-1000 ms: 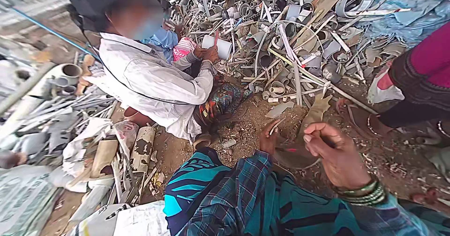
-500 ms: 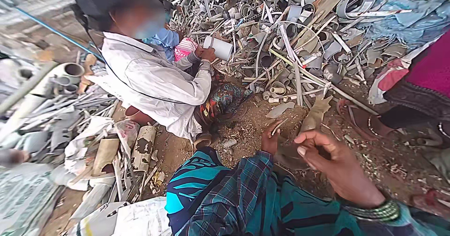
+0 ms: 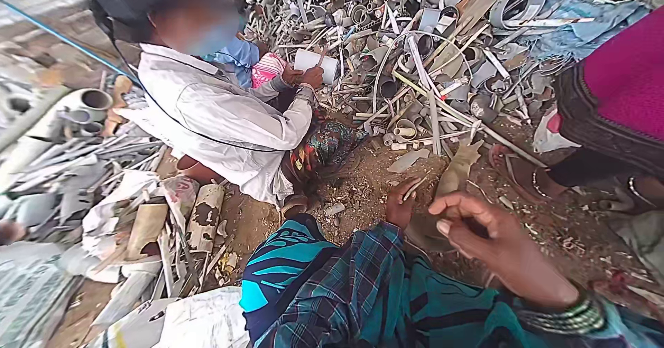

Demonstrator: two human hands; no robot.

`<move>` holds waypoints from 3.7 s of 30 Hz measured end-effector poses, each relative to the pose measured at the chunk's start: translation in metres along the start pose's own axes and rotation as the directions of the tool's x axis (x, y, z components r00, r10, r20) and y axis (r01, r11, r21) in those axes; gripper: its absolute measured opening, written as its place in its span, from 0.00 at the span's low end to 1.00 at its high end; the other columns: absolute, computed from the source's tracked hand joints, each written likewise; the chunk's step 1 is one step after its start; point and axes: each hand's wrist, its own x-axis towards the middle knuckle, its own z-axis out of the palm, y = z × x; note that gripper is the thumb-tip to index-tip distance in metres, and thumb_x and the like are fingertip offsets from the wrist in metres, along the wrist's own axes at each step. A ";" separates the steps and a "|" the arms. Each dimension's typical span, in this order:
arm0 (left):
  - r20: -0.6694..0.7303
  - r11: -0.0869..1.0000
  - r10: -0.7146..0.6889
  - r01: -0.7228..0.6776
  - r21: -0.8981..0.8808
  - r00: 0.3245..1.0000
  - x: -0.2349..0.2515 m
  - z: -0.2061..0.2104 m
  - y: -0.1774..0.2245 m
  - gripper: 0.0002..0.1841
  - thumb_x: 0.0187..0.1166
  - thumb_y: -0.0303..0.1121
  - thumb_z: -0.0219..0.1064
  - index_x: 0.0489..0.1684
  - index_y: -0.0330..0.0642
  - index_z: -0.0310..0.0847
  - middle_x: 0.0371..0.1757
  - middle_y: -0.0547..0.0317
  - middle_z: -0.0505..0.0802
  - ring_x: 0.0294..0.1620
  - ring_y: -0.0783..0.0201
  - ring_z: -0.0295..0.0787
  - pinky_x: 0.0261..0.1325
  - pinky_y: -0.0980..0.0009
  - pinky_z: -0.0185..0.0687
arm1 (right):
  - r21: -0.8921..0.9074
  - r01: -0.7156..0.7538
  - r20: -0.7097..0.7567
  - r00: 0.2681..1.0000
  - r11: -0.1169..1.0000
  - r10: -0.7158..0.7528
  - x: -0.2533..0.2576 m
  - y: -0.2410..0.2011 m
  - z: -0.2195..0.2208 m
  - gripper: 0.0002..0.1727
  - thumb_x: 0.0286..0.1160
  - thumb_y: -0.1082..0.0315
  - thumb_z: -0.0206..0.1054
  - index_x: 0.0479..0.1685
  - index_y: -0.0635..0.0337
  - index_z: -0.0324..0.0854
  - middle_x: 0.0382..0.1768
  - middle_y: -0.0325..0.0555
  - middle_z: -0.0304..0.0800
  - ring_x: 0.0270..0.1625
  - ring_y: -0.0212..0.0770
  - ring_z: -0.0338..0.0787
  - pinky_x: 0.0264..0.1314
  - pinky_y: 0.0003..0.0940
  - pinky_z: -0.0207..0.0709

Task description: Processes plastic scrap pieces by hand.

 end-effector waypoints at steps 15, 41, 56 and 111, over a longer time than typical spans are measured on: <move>-0.050 0.993 -0.045 0.039 -0.114 0.998 0.002 0.000 0.007 0.20 0.78 0.15 0.52 0.67 0.14 0.75 0.72 0.27 0.82 0.75 0.57 0.79 0.78 0.70 0.69 | 0.281 -0.019 -0.135 0.989 0.959 0.060 0.009 -0.013 -0.028 0.13 0.79 0.73 0.55 0.47 0.49 0.85 0.21 0.19 0.80 0.16 0.16 0.74 0.19 0.11 0.71; -0.033 0.999 -0.009 0.008 -0.031 0.999 0.001 0.003 0.006 0.19 0.77 0.14 0.54 0.64 0.13 0.77 0.70 0.25 0.83 0.76 0.50 0.79 0.81 0.66 0.67 | 0.020 -0.176 -0.047 0.983 0.984 0.177 0.016 0.033 -0.012 0.17 0.81 0.75 0.50 0.59 0.64 0.81 0.22 0.25 0.71 0.16 0.17 0.70 0.20 0.13 0.69; -0.032 1.000 -0.016 0.015 -0.026 0.999 0.000 0.008 0.003 0.19 0.77 0.15 0.55 0.65 0.15 0.78 0.70 0.26 0.84 0.77 0.48 0.79 0.82 0.63 0.67 | -0.042 -0.231 0.218 0.947 0.972 0.235 0.009 -0.008 -0.031 0.17 0.81 0.72 0.51 0.63 0.58 0.80 0.21 0.21 0.69 0.16 0.16 0.70 0.20 0.12 0.68; -0.163 0.953 0.141 -0.089 0.291 0.977 0.028 0.006 0.068 0.18 0.79 0.16 0.57 0.64 0.22 0.83 0.60 0.29 0.91 0.66 0.44 0.89 0.75 0.56 0.75 | 0.008 0.256 -0.144 0.957 0.967 -0.252 -0.006 -0.012 -0.032 0.10 0.87 0.67 0.55 0.52 0.52 0.83 0.22 0.16 0.74 0.19 0.12 0.73 0.21 0.09 0.69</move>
